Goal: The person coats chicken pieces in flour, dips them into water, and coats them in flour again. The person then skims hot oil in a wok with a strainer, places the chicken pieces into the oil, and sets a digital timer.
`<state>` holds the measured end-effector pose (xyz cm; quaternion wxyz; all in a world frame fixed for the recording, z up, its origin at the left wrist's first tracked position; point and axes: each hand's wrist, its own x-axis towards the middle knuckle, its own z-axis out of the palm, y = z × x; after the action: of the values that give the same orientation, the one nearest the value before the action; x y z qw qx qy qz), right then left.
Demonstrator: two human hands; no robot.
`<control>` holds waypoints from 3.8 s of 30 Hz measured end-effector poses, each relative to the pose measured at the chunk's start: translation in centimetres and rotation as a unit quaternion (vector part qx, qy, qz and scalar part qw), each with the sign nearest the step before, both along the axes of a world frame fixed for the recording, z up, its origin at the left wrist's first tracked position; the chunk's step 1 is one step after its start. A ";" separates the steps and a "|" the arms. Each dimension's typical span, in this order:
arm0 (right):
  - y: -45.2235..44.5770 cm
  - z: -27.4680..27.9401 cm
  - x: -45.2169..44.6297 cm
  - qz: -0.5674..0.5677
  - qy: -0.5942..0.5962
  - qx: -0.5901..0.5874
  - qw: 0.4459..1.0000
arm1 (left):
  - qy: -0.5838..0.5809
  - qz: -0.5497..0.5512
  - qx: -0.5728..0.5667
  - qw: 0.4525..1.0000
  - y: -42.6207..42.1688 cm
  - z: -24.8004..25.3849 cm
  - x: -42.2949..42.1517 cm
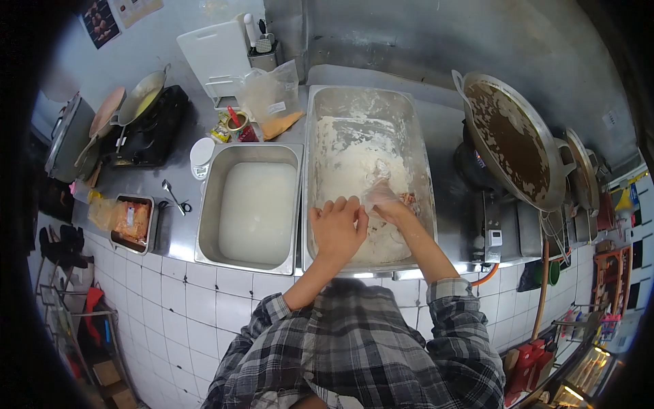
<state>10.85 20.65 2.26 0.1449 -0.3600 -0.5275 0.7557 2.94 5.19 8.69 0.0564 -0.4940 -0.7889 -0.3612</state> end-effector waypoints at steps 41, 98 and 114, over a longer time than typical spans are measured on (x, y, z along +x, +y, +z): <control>6.5 -5.2 -4.6 0.105 -0.224 0.426 0.870 | -0.057 -0.033 0.001 0.998 0.6 -3.1 1.4; 10.9 -8.0 -1.8 0.199 -0.283 0.539 0.768 | -0.024 0.155 -0.034 0.987 -6.9 -4.5 -2.1; 4.1 -8.4 -4.0 0.298 -0.234 0.382 0.843 | -0.026 0.138 -0.020 0.990 -7.2 -4.5 -2.1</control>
<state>6.81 24.73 -6.16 -0.0888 -0.2678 -0.8744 0.3948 0.80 -1.97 4.19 0.0751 -0.3716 -0.8579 -0.3468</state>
